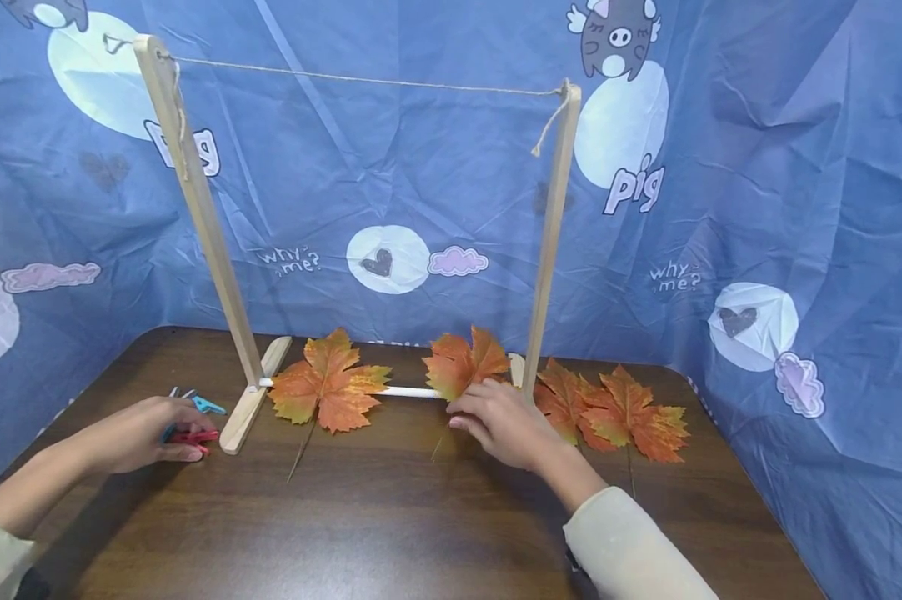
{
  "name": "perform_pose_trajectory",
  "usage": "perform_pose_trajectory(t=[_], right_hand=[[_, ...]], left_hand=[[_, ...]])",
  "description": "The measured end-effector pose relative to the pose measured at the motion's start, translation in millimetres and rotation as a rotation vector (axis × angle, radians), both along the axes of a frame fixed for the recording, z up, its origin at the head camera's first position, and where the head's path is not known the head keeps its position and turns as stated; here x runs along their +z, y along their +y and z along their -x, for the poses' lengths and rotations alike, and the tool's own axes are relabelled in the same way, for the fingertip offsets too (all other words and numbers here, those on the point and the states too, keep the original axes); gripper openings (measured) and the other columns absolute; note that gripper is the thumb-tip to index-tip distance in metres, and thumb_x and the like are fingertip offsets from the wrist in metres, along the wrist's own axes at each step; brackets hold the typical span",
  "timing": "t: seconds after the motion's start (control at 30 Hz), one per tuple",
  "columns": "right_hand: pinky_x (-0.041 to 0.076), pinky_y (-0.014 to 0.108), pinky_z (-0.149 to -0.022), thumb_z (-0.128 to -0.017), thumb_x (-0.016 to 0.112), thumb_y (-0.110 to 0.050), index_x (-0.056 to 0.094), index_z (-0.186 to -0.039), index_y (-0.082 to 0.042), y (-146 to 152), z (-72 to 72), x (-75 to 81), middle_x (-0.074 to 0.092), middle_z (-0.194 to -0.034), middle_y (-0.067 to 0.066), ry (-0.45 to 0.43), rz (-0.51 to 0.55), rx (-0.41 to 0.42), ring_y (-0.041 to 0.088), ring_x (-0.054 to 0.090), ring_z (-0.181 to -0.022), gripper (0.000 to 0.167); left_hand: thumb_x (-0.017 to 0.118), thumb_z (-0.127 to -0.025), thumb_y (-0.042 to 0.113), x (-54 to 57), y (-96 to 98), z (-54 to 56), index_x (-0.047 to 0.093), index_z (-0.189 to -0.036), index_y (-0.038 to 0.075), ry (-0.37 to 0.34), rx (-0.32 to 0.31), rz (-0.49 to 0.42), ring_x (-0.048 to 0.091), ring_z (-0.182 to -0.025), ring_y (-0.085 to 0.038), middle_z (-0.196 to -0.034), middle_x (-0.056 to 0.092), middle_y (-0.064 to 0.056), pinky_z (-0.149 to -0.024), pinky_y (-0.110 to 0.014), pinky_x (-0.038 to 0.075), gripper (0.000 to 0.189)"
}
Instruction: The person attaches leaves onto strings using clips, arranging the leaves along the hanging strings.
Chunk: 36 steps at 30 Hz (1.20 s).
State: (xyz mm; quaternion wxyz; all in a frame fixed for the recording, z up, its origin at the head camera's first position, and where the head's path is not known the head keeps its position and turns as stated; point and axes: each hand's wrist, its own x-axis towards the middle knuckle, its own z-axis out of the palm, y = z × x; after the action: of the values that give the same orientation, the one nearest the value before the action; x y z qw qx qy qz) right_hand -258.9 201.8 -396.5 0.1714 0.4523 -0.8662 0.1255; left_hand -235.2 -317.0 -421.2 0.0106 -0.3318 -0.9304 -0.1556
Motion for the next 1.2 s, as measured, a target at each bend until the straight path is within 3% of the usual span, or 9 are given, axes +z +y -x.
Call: perform_pose_trajectory(t=[0.1,0.33,0.53,0.67,0.83,1.0,1.2], right_hand=[[0.055,0.034,-0.078,-0.095,0.075,-0.018,0.077,-0.109,-0.014,-1,0.9,4.5,0.072,-0.1,-0.005,0.048,0.077,0.008,0.012,0.065,-0.091,0.014],[0.054,0.033,-0.069,-0.092,0.074,-0.003,0.075,-0.107,-0.009,-3,3.8,18.2,0.072,-0.095,-0.001,0.115,0.257,0.02,0.013,0.064,-0.084,0.015],[0.052,0.03,-0.061,-0.096,0.07,-0.001,0.075,-0.106,-0.005,-2,6.7,29.3,0.074,-0.095,0.005,0.09,0.357,-0.054,0.013,0.062,-0.076,0.012],[0.056,0.033,-0.064,-0.095,0.071,0.0,0.075,-0.104,-0.001,-2,9.5,39.5,0.075,-0.096,0.009,0.084,0.431,-0.089,0.016,0.068,-0.079,0.01],[0.049,0.026,-0.057,-0.096,0.07,-0.001,0.074,-0.101,-0.001,-1,13.9,53.5,0.073,-0.089,0.007,0.077,0.493,-0.116,0.01,0.059,-0.067,0.006],[0.04,0.018,-0.055,-0.095,0.07,-0.002,0.075,-0.098,0.0,2,18.5,67.5,0.067,-0.079,0.007,0.116,0.582,-0.151,0.011,0.051,-0.061,0.006],[0.045,0.014,-0.058,-0.099,0.068,-0.009,0.076,-0.1,0.0,1,18.1,91.6,0.07,-0.082,0.007,0.047,0.666,-0.251,0.012,0.058,-0.064,0.012]], left_hand=[[0.084,-0.086,0.026,1.4,1.6,1.0,0.075,-0.101,0.018,0.007,-0.012,-0.03,0.05,-0.072,0.001,-0.079,0.055,0.021,-0.06,-0.025,0.042,0.019],[0.082,-0.088,0.019,7.0,7.1,3.9,0.071,-0.096,0.012,-0.049,-0.007,-0.105,0.054,-0.07,0.003,-0.077,0.061,0.018,-0.061,-0.028,0.05,0.015],[0.081,-0.089,0.018,16.2,15.0,7.0,0.071,-0.097,0.012,-0.087,0.008,-0.163,0.057,-0.07,0.001,-0.079,0.064,0.015,-0.061,-0.024,0.051,0.014],[0.08,-0.09,0.018,24.1,22.4,10.3,0.072,-0.101,0.01,-0.083,0.013,-0.173,0.058,-0.073,0.001,-0.082,0.065,0.015,-0.064,-0.026,0.052,0.016],[0.08,-0.09,0.012,32.6,32.1,16.5,0.072,-0.102,0.007,-0.052,-0.016,-0.153,0.058,-0.074,0.001,-0.081,0.065,0.016,-0.064,-0.029,0.054,0.016],[0.077,-0.093,0.013,42.4,45.1,22.8,0.072,-0.105,0.005,-0.088,-0.027,-0.147,0.06,-0.073,0.0,-0.08,0.065,0.015,-0.064,-0.029,0.054,0.015],[0.076,-0.094,0.013,54.4,64.9,26.9,0.072,-0.103,0.006,-0.083,-0.063,-0.173,0.064,-0.077,-0.003,-0.084,0.068,0.012,-0.067,-0.027,0.056,0.013]])
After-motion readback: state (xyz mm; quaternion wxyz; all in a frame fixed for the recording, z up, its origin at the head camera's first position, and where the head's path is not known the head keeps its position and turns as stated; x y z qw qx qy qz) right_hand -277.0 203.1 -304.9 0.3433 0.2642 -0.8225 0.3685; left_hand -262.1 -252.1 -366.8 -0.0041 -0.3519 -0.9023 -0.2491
